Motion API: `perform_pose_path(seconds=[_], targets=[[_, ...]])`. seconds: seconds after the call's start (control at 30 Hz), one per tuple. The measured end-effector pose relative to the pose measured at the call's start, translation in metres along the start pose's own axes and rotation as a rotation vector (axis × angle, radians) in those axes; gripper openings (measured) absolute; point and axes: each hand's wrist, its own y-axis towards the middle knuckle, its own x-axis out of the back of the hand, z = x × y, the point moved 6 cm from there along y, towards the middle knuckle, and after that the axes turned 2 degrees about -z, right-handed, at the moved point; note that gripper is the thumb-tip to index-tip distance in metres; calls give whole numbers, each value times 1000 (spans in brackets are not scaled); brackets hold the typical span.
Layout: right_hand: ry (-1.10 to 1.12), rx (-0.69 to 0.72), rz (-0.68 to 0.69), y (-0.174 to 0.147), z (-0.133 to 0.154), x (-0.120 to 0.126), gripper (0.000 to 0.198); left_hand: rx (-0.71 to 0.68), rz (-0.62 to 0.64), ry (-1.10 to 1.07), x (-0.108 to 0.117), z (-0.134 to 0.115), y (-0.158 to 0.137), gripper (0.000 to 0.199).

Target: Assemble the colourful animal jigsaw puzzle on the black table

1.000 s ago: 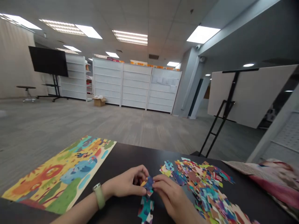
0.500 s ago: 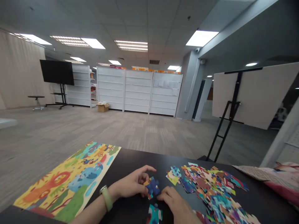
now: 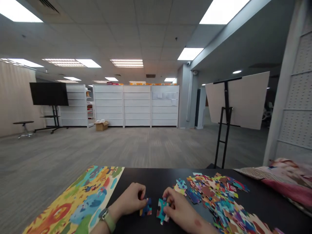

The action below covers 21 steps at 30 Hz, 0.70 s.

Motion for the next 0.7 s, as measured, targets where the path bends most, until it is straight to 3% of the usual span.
perform_pose_path(seconds=[0.1,0.23,0.3,0.47,0.53,0.63,0.7], targets=[[-31,27,-28,-2,-1,1,25,-55,11,141,9,-8,-6,15],[-105,17,-50,-4,1,7,24,-127,196,200,4,-23,-13,48],[-173,7,-45,-7,2,8,24,-116,251,236,1,-25,-15,52],[-321,55,-1,-19,6,1,43,30,150,380,6,-5,-12,25],[-376,87,8,-20,9,3,37,56,128,417,6,3,-11,24],[-578,26,-74,-15,6,32,14,51,128,440,3,5,-10,27],[-703,-88,-156,-12,-3,66,24,41,131,445,2,4,-10,33]])
